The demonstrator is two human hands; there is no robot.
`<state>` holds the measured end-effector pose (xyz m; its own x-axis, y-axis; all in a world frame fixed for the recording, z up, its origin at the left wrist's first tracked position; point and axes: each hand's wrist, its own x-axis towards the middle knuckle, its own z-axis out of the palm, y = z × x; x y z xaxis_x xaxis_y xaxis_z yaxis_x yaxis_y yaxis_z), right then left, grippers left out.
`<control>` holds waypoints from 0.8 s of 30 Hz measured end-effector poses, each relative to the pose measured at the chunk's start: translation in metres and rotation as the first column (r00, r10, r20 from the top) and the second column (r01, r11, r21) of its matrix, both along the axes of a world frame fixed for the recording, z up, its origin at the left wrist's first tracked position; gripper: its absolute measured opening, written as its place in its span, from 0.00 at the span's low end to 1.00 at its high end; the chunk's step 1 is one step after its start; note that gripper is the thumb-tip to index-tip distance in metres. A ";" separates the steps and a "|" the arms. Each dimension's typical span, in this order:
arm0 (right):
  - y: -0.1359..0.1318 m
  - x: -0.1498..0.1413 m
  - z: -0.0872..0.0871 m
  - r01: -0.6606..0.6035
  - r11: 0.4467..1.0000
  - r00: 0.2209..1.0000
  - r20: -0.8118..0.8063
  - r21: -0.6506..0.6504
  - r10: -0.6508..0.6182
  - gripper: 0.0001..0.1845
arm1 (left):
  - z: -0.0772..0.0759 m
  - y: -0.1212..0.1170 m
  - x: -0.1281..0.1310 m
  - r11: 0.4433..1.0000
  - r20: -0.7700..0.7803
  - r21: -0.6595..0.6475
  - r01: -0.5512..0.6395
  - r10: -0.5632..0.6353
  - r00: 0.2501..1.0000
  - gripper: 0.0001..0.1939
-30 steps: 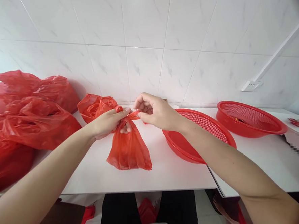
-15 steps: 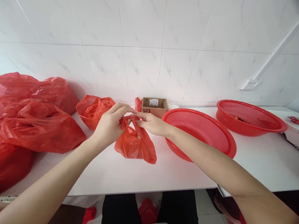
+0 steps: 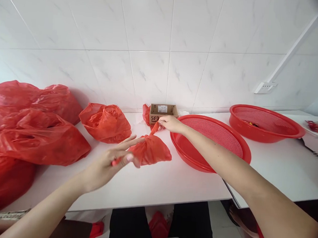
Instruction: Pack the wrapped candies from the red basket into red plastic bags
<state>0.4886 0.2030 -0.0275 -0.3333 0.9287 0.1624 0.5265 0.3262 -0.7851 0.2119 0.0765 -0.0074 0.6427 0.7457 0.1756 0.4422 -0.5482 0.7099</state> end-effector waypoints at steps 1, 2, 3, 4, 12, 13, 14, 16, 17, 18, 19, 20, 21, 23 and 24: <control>0.000 -0.003 0.001 0.003 1.000 1.000 -0.009 0.007 -0.003 0.16 | 0.001 0.004 0.002 0.994 0.165 -0.108 -0.002 0.020 0.986 0.20; -0.002 -0.007 0.005 0.000 1.000 1.000 -0.022 0.013 0.000 0.16 | 0.002 0.010 0.005 0.979 0.338 -0.206 -0.003 0.074 0.938 0.22; -0.006 -0.011 0.010 -0.005 1.000 0.999 -0.037 0.018 0.006 0.15 | 0.002 0.017 0.008 0.957 0.476 -0.291 -0.005 0.149 0.867 0.22; -0.010 -0.016 0.017 -0.020 1.000 0.998 -0.059 0.022 0.021 0.15 | 0.003 0.024 0.013 0.932 0.554 -0.361 -0.013 0.226 0.801 0.21; -0.055 -0.052 0.041 -0.359 0.931 0.923 -0.124 0.066 0.365 0.13 | -0.011 0.040 0.048 0.867 0.301 -0.492 -0.073 0.248 0.921 0.15; -0.059 -0.054 0.037 -0.366 0.930 0.922 -0.119 0.044 0.368 0.12 | -0.013 0.040 0.049 0.869 0.309 -0.487 -0.084 0.261 0.915 0.17; -0.061 -0.054 0.032 -0.358 0.934 0.927 -0.110 0.017 0.358 0.12 | -0.015 0.040 0.050 0.872 0.318 -0.480 -0.094 0.272 0.908 0.18; -0.065 -0.051 0.024 -0.299 0.954 0.953 -0.055 -0.015 0.298 0.11 | -0.018 0.041 0.048 0.881 0.342 -0.461 -0.104 0.285 0.896 0.19; -0.066 -0.049 0.022 -0.245 0.970 0.969 -0.018 0.001 0.245 0.10 | -0.019 0.042 0.047 0.887 0.356 -0.449 -0.108 0.289 0.889 0.19; -0.067 -0.047 0.020 -0.179 0.983 0.984 0.007 0.038 0.179 0.08 | -0.019 0.042 0.046 0.892 0.371 -0.437 -0.116 0.296 0.880 0.18; -0.069 -0.046 0.020 -0.116 0.990 0.993 0.009 0.086 0.115 0.07 | -0.020 0.042 0.045 0.896 0.386 -0.425 -0.126 0.305 0.871 0.17; -0.073 -0.045 0.022 -0.059 0.988 0.998 -0.018 0.141 0.062 0.05 | -0.020 0.042 0.044 0.899 0.400 -0.415 -0.139 0.317 0.860 0.16; -0.077 -0.045 0.024 -0.011 0.982 0.998 -0.064 0.187 0.023 0.03 | -0.019 0.042 0.043 0.900 0.412 -0.408 -0.151 0.329 0.850 0.15; -0.088 -0.046 0.028 0.030 0.978 0.988 -0.154 0.205 0.002 0.02 | -0.016 0.040 0.042 0.903 0.423 -0.400 -0.159 0.335 0.842 0.14; -0.094 -0.047 0.030 0.021 0.985 0.984 -0.175 0.174 0.010 0.03 | -0.014 0.039 0.041 0.907 0.423 -0.392 -0.156 0.328 0.845 0.13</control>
